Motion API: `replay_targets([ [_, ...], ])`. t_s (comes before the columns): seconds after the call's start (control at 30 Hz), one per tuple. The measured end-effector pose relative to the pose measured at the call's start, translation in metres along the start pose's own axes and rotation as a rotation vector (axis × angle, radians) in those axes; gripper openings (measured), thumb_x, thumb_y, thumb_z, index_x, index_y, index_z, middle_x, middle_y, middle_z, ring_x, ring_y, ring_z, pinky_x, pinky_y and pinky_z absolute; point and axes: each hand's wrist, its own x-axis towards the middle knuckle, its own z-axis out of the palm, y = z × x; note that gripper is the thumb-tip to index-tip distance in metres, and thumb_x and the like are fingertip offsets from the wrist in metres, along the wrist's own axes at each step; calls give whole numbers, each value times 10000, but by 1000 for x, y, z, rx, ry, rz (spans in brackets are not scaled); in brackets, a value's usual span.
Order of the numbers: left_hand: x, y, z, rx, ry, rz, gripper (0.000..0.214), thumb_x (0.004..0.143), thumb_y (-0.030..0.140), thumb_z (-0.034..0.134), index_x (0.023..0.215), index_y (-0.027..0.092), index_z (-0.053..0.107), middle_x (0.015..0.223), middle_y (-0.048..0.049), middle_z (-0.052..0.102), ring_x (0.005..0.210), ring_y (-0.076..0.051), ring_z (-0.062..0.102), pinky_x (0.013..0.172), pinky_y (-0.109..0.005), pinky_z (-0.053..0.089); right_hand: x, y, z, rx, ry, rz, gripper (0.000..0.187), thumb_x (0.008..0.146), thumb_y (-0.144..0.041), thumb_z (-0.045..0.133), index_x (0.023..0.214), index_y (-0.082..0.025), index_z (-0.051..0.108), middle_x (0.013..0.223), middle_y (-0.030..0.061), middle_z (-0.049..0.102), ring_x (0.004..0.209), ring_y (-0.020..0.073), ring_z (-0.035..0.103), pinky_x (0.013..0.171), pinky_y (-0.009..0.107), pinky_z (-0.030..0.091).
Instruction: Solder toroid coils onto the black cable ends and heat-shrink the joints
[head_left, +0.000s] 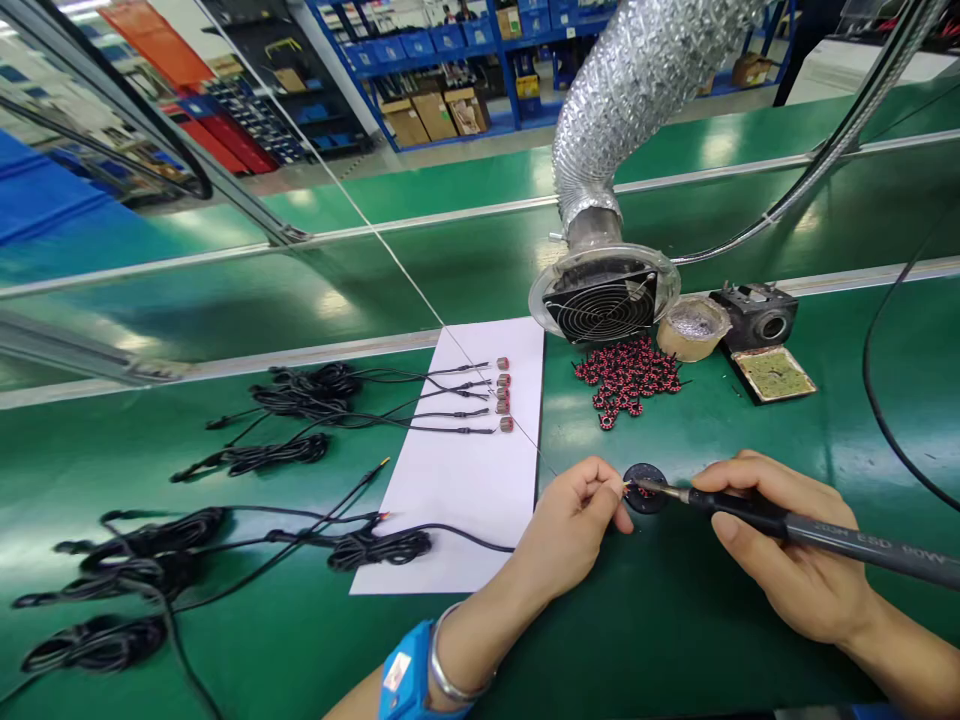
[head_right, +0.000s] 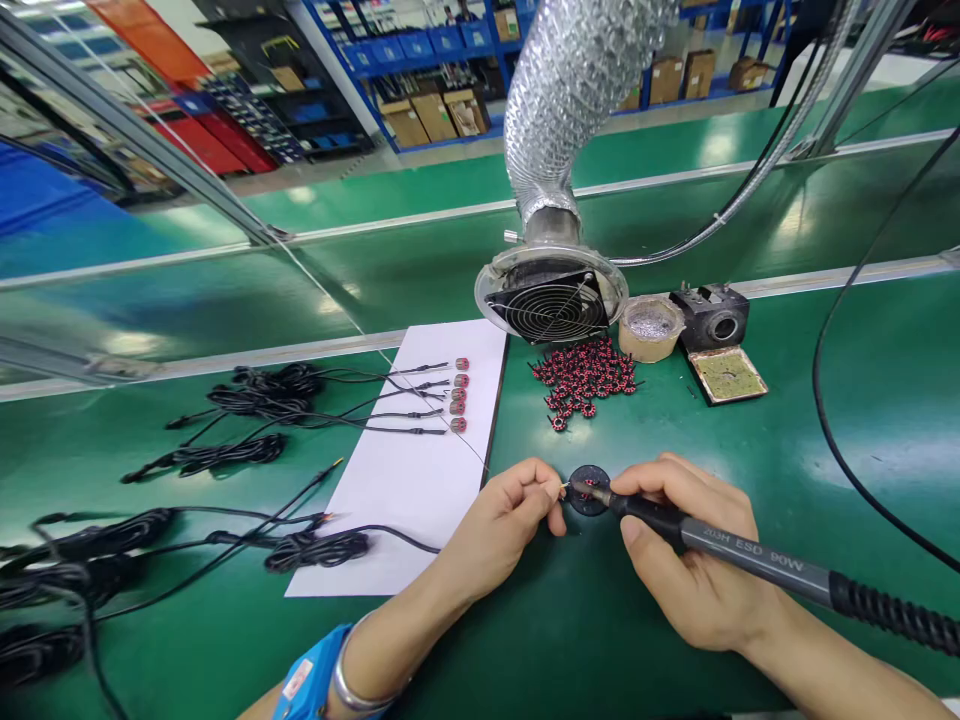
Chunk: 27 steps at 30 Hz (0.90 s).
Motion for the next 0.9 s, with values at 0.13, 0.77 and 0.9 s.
replay_targets([
  [0.13, 0, -1, 0, -15, -3, 0, 183, 919, 318, 475, 795, 190, 519, 639, 29, 643, 473, -85, 309, 475, -227, 231, 0, -1, 1, 3, 3, -24, 113, 895, -189, 560, 986, -225, 617, 733, -23, 598, 591, 109, 530, 536, 240, 407],
  [0.77, -1, -4, 0, 36, -9, 26, 210, 934, 347, 469, 805, 194, 531, 650, 22, 639, 517, -99, 368, 519, -231, 277, -2, -8, 9, 26, 4, -285, 279, 794, -40, 525, 1038, -129, 628, 716, 46, 604, 585, 151, 546, 521, 292, 449],
  [0.9, 0, -3, 0, 44, -8, 21, 209, 933, 345, 467, 800, 195, 530, 647, 23, 639, 514, -99, 364, 519, -230, 277, 0, -11, 8, 18, 23, -285, 268, 792, -41, 526, 1021, -130, 634, 707, 45, 609, 580, 154, 558, 516, 298, 460],
])
